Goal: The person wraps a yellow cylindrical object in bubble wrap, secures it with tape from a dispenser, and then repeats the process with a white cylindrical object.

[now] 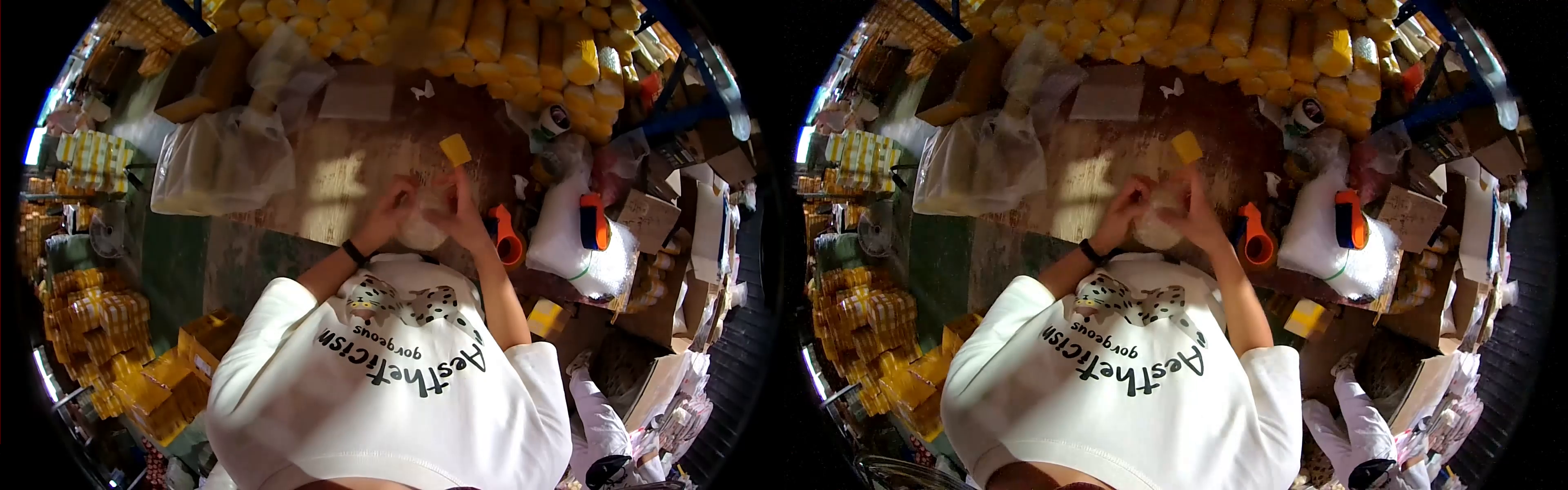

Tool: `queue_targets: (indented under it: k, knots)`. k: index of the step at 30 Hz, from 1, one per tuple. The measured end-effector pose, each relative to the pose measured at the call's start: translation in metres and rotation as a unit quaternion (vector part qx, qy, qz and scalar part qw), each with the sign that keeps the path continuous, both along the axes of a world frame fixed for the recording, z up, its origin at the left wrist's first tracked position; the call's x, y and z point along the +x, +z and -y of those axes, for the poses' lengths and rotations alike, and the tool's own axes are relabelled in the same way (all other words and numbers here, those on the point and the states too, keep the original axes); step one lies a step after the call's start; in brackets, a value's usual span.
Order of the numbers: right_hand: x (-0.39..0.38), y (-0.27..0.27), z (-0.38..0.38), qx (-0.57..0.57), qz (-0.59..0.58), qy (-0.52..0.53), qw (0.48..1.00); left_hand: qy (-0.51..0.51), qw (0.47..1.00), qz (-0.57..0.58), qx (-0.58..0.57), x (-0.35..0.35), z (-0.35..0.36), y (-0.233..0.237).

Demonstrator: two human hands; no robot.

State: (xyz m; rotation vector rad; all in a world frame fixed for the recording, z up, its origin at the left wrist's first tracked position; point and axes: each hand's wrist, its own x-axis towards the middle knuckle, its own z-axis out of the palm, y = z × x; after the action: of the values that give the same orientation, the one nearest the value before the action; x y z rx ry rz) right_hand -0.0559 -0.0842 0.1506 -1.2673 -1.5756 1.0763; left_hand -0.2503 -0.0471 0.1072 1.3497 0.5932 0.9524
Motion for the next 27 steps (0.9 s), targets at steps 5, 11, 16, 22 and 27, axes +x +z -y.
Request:
queue_targets:
  k: [5,11,16,22,27]
  knots:
    - [-0.002,0.001,-0.002,0.03,0.026,-0.068,0.997,0.024,0.98,-0.115,0.162,-0.009,0.027,0.046]
    - [-0.014,-0.001,0.001,0.056,0.047,-0.067,0.995,0.103,0.965,-0.166,0.175,-0.003,0.023,0.019]
    - [-0.006,0.026,0.011,-0.009,-0.131,-0.098,0.986,0.148,0.976,-0.123,0.102,0.005,0.018,0.025]
    - [-0.003,0.048,0.031,0.073,-0.227,-0.177,0.955,0.145,0.982,-0.098,0.073,0.014,0.014,0.005]
    - [-0.02,0.037,0.037,-0.11,-0.287,-0.248,0.919,0.178,0.979,-0.071,0.064,0.023,0.015,0.009]
